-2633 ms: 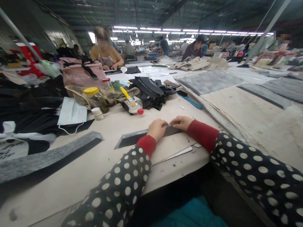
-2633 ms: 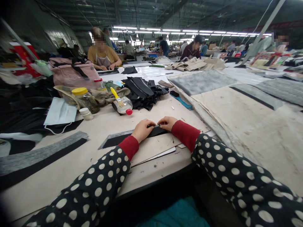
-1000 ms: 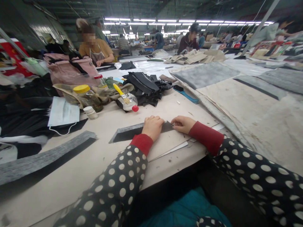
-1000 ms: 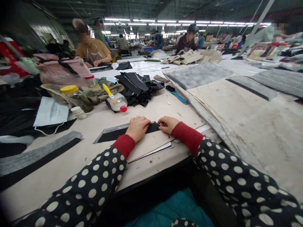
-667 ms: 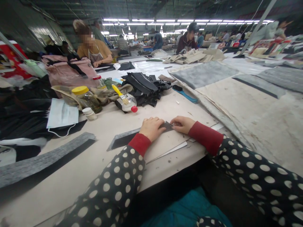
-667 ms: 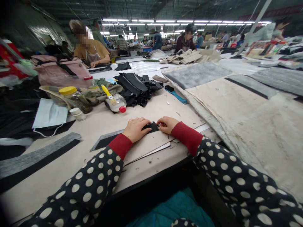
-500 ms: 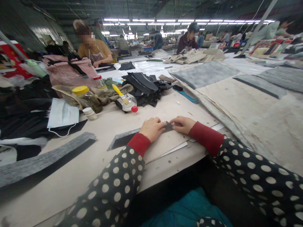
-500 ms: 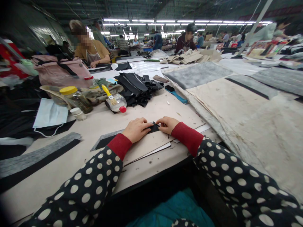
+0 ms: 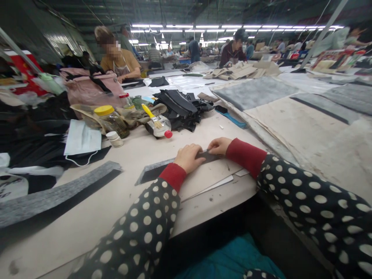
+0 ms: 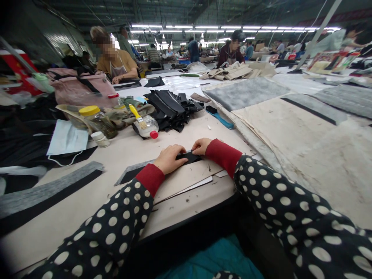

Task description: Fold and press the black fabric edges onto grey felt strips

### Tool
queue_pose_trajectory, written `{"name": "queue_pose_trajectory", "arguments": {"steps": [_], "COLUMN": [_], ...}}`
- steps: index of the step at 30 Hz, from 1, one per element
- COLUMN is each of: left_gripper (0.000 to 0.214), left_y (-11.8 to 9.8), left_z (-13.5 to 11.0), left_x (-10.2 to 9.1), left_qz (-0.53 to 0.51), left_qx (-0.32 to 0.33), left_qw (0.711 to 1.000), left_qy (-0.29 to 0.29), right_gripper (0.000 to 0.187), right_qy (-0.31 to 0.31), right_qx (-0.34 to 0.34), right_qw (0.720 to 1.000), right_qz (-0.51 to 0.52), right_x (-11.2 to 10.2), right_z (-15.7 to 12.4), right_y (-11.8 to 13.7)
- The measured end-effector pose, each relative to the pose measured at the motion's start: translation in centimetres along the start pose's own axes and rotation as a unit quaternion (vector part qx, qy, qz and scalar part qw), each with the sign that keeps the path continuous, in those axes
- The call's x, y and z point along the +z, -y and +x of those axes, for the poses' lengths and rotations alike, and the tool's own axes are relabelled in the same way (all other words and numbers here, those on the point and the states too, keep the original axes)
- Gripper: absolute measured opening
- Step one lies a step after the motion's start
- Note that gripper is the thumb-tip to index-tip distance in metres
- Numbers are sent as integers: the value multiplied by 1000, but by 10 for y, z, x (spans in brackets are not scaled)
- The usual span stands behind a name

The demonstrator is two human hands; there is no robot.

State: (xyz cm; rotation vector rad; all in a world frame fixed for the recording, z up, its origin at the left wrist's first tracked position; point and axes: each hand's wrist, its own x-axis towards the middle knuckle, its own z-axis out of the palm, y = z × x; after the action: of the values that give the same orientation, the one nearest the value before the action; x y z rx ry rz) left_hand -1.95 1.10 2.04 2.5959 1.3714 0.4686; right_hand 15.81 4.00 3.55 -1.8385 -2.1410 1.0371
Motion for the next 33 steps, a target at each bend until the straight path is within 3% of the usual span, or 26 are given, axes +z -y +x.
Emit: {"name": "queue_pose_trajectory", "arguments": {"steps": [5, 12, 18, 28, 33], "left_gripper": [38, 22, 20, 19, 21], "left_y": [6, 2, -3, 0, 1], "left_z": [3, 8, 9, 9, 9], "left_x": [8, 12, 8, 12, 11], "left_qz": [-76, -23, 22, 24, 20], "left_qx": [-43, -50, -56, -26, -18], "left_qw": [995, 997, 997, 998, 998], "left_qy": [-44, -49, -42, -54, -51], "right_gripper": [14, 11, 20, 20, 19], "right_qy": [7, 4, -58, -64, -81], "right_qx": [-9, -55, -124, -159, -210], "right_qw": [997, 994, 990, 964, 946], "right_qz": [73, 94, -22, -203, -233], "right_x": [1, 5, 7, 1, 2], "right_z": [3, 3, 5, -2, -4], "right_y": [-7, -14, -17, 2, 0]}}
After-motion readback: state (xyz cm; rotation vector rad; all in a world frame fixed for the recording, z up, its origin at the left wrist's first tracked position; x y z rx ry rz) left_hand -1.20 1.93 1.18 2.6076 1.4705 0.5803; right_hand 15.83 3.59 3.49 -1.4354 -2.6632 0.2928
